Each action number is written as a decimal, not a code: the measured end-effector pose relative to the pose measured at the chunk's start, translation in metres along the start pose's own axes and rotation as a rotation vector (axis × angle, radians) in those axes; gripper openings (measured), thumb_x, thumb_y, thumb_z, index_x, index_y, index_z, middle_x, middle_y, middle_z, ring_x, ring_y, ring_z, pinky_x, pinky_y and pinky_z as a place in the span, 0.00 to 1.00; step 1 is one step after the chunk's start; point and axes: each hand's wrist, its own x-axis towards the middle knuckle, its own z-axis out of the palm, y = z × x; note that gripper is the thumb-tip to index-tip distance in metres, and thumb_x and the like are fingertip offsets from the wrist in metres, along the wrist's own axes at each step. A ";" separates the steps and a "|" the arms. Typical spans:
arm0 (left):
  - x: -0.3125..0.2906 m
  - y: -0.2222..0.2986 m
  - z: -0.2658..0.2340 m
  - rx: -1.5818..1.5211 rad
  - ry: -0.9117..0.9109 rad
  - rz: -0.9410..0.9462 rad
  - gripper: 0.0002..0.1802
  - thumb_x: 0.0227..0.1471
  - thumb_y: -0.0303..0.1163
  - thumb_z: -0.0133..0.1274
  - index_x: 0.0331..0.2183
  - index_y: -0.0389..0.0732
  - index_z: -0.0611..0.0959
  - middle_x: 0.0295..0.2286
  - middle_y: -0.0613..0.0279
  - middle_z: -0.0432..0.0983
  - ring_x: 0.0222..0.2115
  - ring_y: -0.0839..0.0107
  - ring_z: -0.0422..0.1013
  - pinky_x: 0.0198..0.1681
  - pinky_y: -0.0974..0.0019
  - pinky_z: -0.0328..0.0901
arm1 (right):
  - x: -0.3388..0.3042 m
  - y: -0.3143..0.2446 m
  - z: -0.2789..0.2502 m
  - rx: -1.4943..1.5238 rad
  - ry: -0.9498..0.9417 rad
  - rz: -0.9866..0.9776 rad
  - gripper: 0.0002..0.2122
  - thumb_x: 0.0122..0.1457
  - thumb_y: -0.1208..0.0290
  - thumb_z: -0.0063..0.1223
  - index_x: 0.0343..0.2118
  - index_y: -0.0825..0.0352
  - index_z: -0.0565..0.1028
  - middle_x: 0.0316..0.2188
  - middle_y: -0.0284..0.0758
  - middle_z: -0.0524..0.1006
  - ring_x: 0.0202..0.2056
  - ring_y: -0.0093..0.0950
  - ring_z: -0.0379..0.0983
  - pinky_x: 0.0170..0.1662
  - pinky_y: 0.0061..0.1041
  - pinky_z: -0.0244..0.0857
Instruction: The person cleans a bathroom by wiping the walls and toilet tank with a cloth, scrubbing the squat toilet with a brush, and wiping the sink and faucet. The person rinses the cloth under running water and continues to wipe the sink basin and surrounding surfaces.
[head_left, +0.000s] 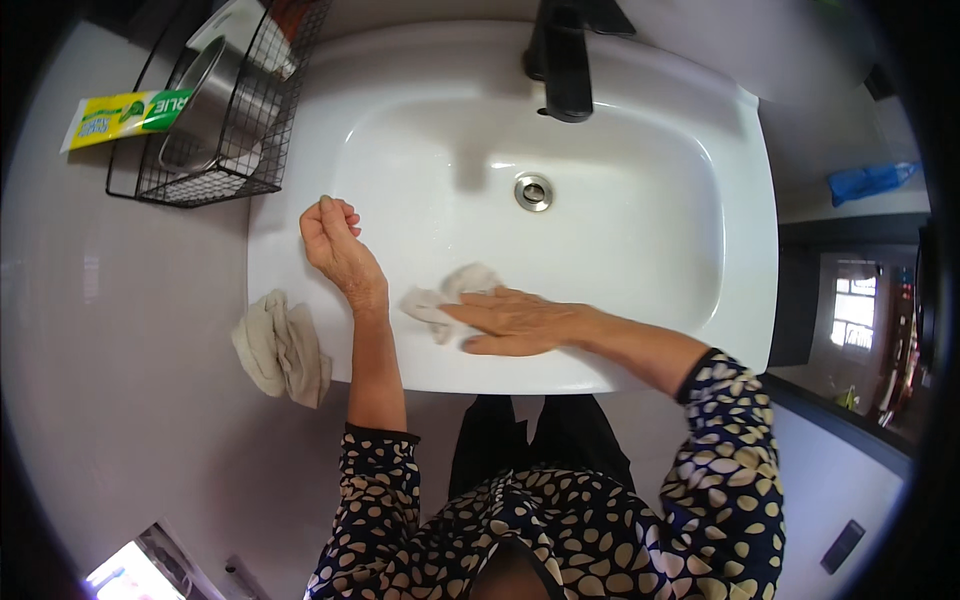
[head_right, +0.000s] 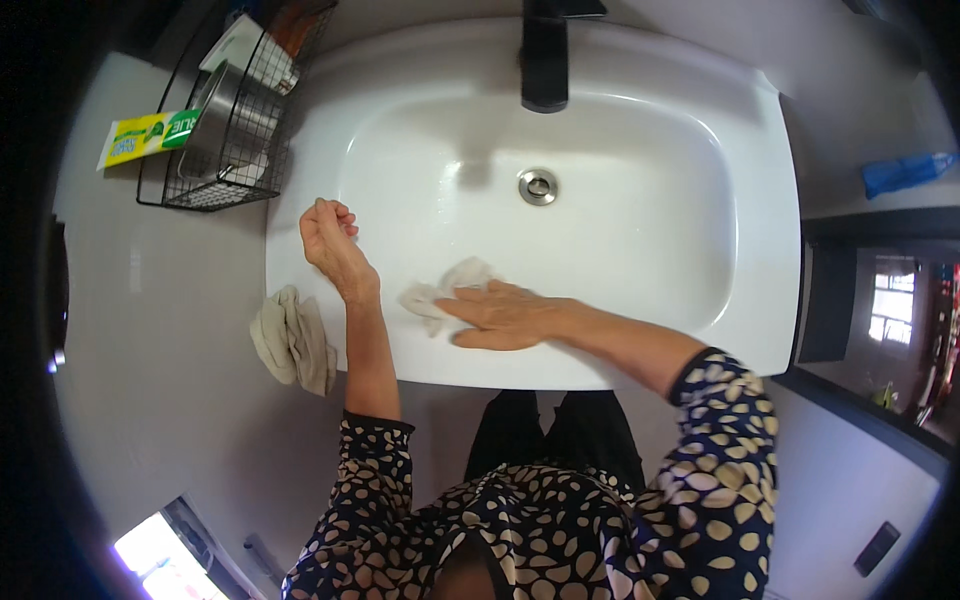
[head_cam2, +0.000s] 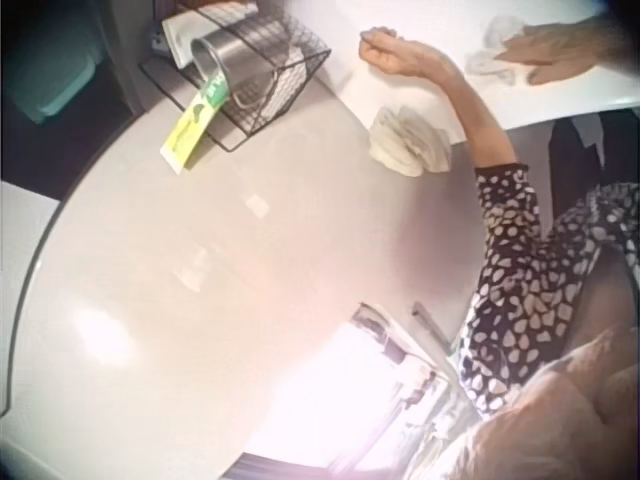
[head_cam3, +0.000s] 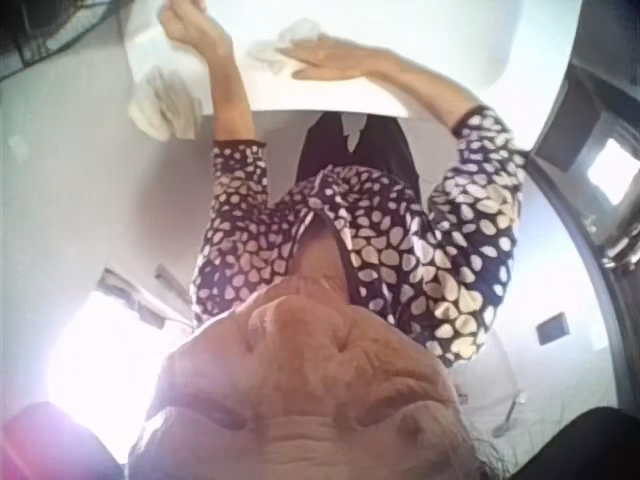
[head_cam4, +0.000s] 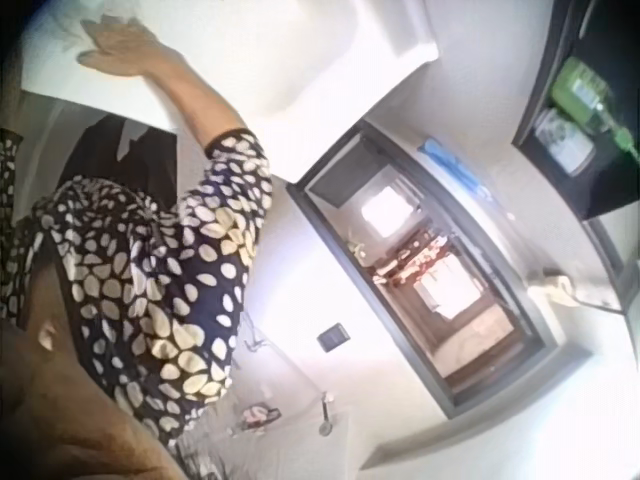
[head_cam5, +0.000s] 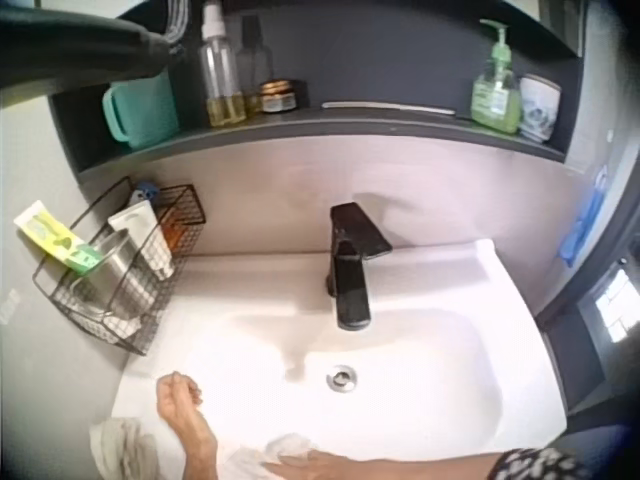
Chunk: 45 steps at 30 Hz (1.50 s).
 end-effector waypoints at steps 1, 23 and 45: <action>-0.003 -0.004 -0.002 0.012 -0.050 -0.028 0.12 0.57 0.36 0.44 0.28 0.38 0.72 0.23 0.67 0.69 0.25 0.79 0.63 0.29 0.75 0.59 | -0.022 0.009 0.000 0.009 -0.012 0.033 0.33 0.59 0.44 0.25 0.63 0.60 0.45 0.62 0.48 0.44 0.64 0.42 0.37 0.65 0.41 0.30; -0.023 -0.041 -0.019 0.288 -0.627 -0.300 0.11 0.53 0.37 0.50 0.32 0.39 0.74 0.23 0.71 0.68 0.24 0.83 0.62 0.26 0.78 0.57 | -0.148 0.048 0.008 -0.176 0.283 0.471 0.16 0.61 0.60 0.33 0.39 0.63 0.73 0.43 0.36 0.70 0.49 0.35 0.63 0.48 0.38 0.65; -0.020 -0.057 -0.019 0.321 -0.654 -0.256 0.10 0.54 0.37 0.51 0.30 0.40 0.74 0.21 0.72 0.67 0.20 0.83 0.60 0.22 0.79 0.54 | -0.172 0.152 -0.066 -1.122 0.647 0.628 0.06 0.48 0.72 0.50 0.30 0.57 0.74 0.35 0.29 0.67 0.41 0.26 0.62 0.44 0.25 0.55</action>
